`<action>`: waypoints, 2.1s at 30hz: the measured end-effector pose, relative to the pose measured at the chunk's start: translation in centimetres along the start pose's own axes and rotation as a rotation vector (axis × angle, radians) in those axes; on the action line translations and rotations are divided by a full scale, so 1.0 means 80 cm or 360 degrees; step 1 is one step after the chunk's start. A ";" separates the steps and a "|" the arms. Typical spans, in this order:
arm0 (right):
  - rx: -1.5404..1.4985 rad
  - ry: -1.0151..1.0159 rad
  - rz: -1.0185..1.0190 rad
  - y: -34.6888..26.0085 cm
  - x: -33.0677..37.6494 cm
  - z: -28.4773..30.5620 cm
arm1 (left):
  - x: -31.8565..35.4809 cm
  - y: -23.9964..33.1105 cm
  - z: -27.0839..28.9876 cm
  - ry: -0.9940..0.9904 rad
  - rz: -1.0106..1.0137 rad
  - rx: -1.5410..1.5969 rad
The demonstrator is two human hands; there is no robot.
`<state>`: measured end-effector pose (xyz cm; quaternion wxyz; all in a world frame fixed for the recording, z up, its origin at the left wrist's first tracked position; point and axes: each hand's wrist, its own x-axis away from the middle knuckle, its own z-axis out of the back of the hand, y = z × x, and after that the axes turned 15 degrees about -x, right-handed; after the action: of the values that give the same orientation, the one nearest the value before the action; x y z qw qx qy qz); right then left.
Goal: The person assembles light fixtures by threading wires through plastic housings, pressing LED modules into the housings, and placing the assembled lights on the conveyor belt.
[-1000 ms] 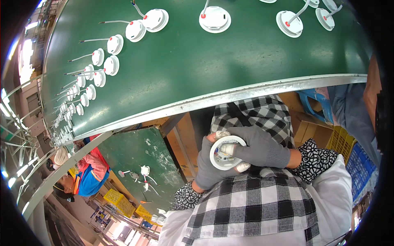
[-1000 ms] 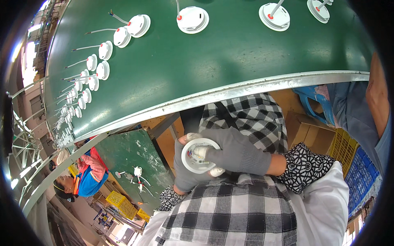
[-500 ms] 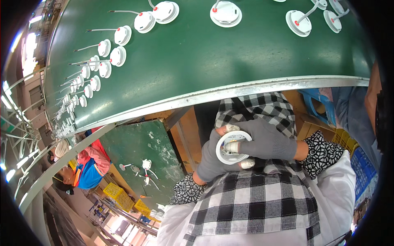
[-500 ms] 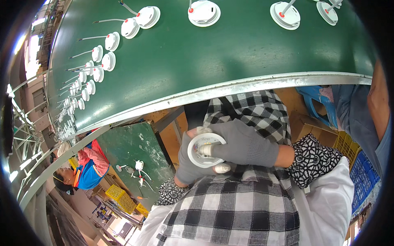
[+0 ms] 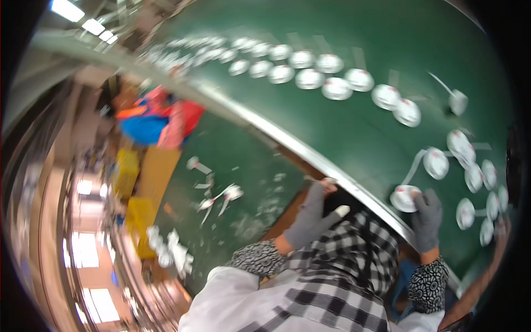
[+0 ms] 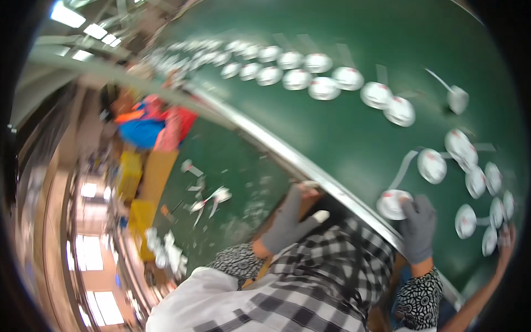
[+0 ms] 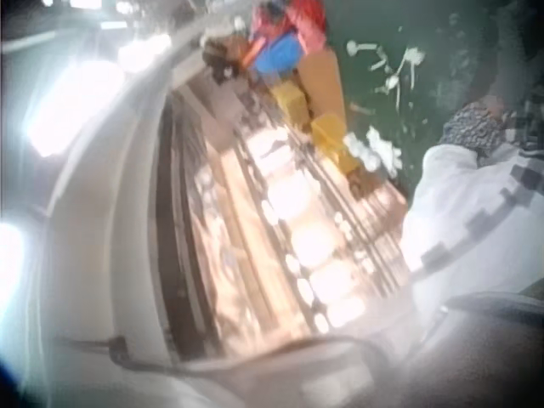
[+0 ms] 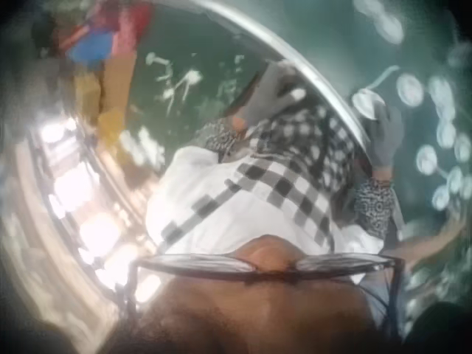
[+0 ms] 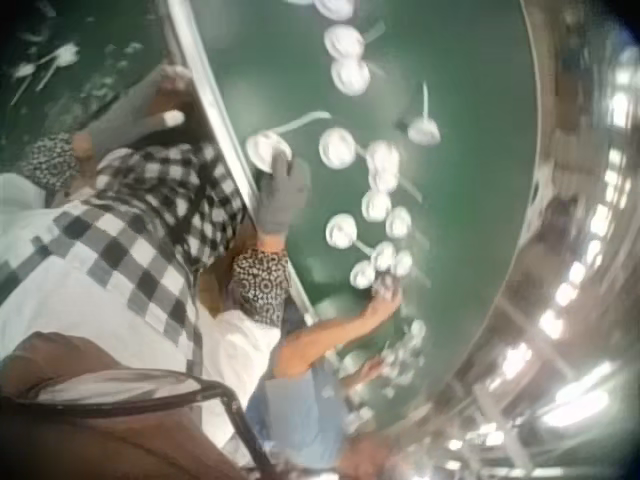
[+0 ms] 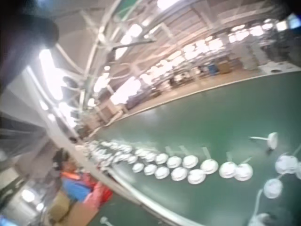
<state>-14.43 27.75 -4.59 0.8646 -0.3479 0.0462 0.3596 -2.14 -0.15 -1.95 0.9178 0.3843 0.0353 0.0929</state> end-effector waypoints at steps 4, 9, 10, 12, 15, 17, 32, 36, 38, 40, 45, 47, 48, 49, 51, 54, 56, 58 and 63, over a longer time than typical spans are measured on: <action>0.0493 0.0052 0.0025 0.083 -0.032 -0.039 | 0.026 -0.038 0.037 0.0504 0.0077 -0.0306; 0.0394 0.0182 -0.0220 0.019 -0.053 -0.011 | 0.111 -0.186 0.188 0.0534 0.0743 -0.1804; 0.0402 0.0170 -0.0224 0.015 -0.044 -0.015 | 0.121 -0.194 0.197 0.0523 0.0746 -0.1795; -0.0234 0.0135 -0.0305 -0.001 -0.030 -0.022 | 0.134 -0.203 0.201 0.0024 0.1035 -0.1817; -0.0403 -0.0097 -0.0269 -0.065 -0.049 -0.022 | 0.147 -0.240 0.183 0.0238 0.0929 -0.1485; -0.0399 -0.0109 -0.0285 -0.084 -0.045 -0.029 | 0.133 -0.229 0.171 0.0338 0.0880 -0.1241; -0.2760 -0.0727 -0.1303 -0.094 -0.028 -0.049 | 0.014 0.024 0.008 -0.0805 -0.0254 0.0152; -0.2335 -0.0411 -0.1257 -0.104 -0.014 -0.022 | 0.003 0.027 0.017 -0.1254 -0.0163 0.0371; -0.2293 -0.0016 -0.1273 -0.100 -0.006 -0.020 | 0.001 0.025 0.016 -0.1271 -0.0266 0.0323; -0.2347 0.0052 -0.1288 -0.097 -0.007 -0.014 | -0.005 0.026 0.018 -0.0540 -0.0660 -0.0386; -0.2485 0.0272 -0.1355 -0.091 -0.008 -0.013 | -0.006 0.002 0.021 0.0053 -0.0999 -0.1128; -0.2523 0.0312 -0.1316 -0.089 -0.003 -0.012 | -0.003 0.007 0.024 0.0037 -0.1035 -0.1167; -0.2544 0.0288 -0.1330 -0.087 -0.003 -0.013 | -0.001 0.007 0.026 -0.0025 -0.0994 -0.1192; -0.2567 0.0241 -0.1356 -0.089 -0.003 -0.013 | 0.005 0.006 0.029 0.0013 -0.1002 -0.1224; -0.2585 0.0218 -0.1338 -0.091 -0.005 -0.011 | 0.012 -0.001 0.034 -0.0017 -0.0999 -0.1243; -0.2617 0.0126 -0.1329 -0.086 -0.003 -0.015 | 0.017 0.005 0.059 -0.0299 -0.1050 -0.1125; -0.2558 -0.0027 -0.1243 -0.085 -0.010 -0.016 | 0.013 0.012 0.078 -0.0596 -0.0981 -0.1113; -0.2516 -0.0155 -0.1248 -0.088 -0.024 -0.018 | 0.018 0.014 0.090 -0.1117 -0.0746 -0.1091; -0.2381 0.0251 -0.0839 -0.043 -0.058 -0.038 | 0.045 -0.037 0.133 -0.0653 -0.0251 -0.0701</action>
<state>-15.09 21.42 -3.40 0.4525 -0.8599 -0.2302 0.0531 3.26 -8.91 3.47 0.9714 0.1830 -0.1420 -0.0529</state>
